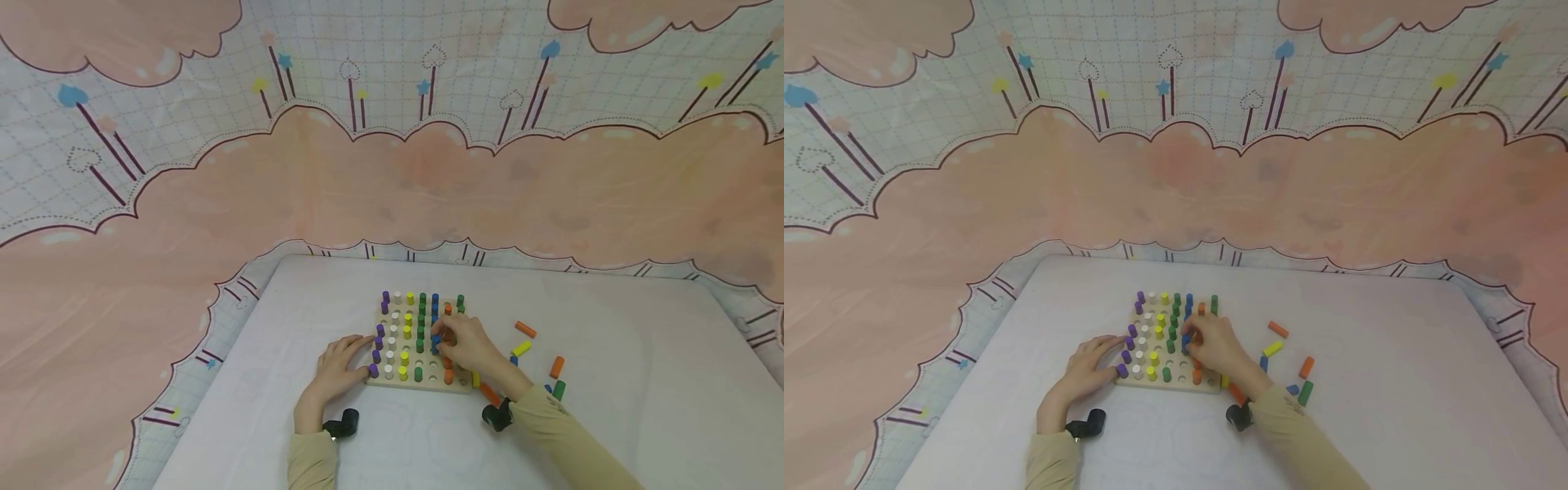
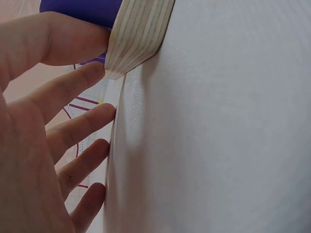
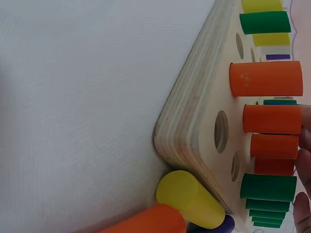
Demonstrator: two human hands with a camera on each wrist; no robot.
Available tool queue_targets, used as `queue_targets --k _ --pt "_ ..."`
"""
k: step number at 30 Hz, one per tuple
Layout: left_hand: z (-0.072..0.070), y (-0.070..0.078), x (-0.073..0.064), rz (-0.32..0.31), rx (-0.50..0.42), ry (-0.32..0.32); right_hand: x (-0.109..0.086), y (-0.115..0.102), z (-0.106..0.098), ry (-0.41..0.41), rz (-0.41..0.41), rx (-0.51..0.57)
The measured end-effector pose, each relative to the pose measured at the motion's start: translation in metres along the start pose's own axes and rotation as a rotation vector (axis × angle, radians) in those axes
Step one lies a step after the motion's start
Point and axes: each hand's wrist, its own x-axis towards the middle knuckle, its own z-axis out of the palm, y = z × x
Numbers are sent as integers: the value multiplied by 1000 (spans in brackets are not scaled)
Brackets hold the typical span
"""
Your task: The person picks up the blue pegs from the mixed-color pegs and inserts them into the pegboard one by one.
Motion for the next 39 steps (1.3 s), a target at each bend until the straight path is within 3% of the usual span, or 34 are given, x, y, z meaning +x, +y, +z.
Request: queue_targets --k 11,39 --pt "-1 0 0 3 -2 2 4 7 7 23 -22 -67" --pt "-1 2 -1 -3 17 4 4 7 9 41 -20 -77"
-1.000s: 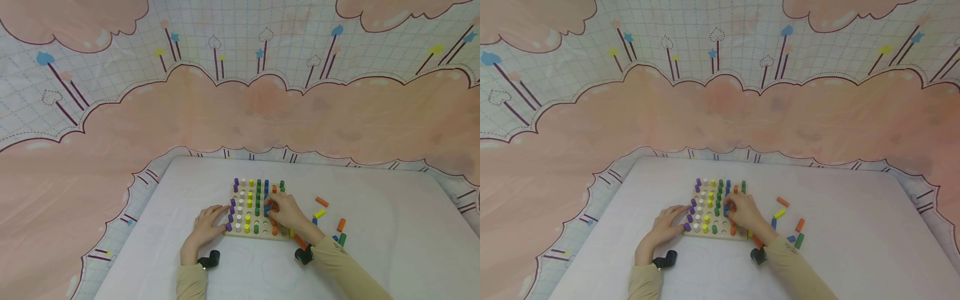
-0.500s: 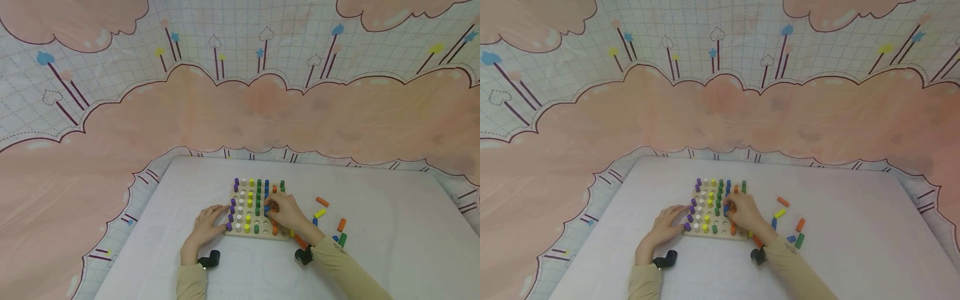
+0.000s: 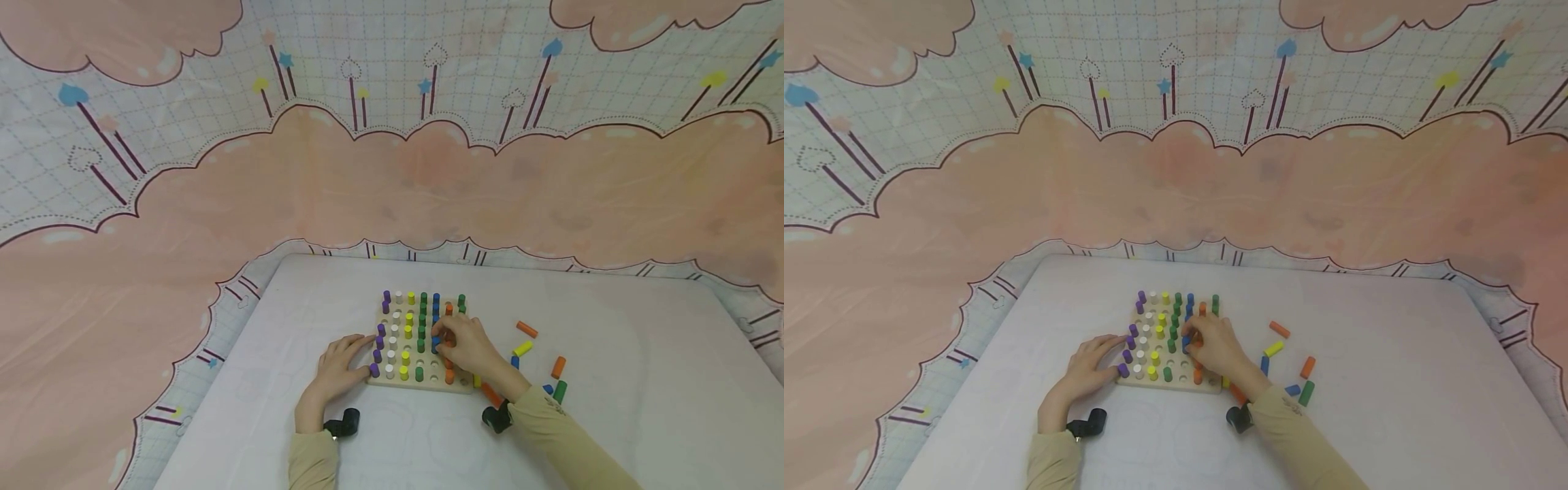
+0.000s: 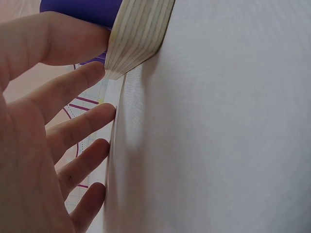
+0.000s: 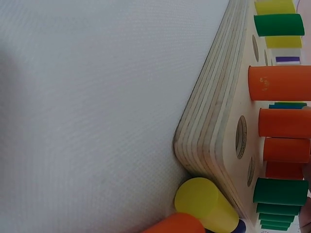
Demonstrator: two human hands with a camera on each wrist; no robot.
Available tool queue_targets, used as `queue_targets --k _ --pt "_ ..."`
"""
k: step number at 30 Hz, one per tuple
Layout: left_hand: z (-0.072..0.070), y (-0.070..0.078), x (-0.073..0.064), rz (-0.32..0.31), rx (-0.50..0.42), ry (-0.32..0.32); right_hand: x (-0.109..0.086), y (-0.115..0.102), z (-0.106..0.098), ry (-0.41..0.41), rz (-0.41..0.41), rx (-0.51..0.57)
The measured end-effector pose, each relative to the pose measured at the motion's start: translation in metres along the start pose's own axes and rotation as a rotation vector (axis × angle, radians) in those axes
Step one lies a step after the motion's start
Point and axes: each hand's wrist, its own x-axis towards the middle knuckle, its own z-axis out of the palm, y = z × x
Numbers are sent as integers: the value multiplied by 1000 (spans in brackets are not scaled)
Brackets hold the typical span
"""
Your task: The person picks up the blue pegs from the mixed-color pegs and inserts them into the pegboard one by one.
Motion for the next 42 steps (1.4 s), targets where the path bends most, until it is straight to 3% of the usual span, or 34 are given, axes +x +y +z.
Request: queue_targets --k 24,31,36,42 --pt "1 3 2 2 3 -11 -2 -1 -6 -2 9 -11" --pt "1 2 2 -1 0 -12 -8 -1 -17 -34 31 86" --pt "1 1 1 -3 1 -11 -15 -1 -33 -52 -13 100" --pt "0 1 1 -4 -1 -11 -25 11 -47 -20 -81 17"
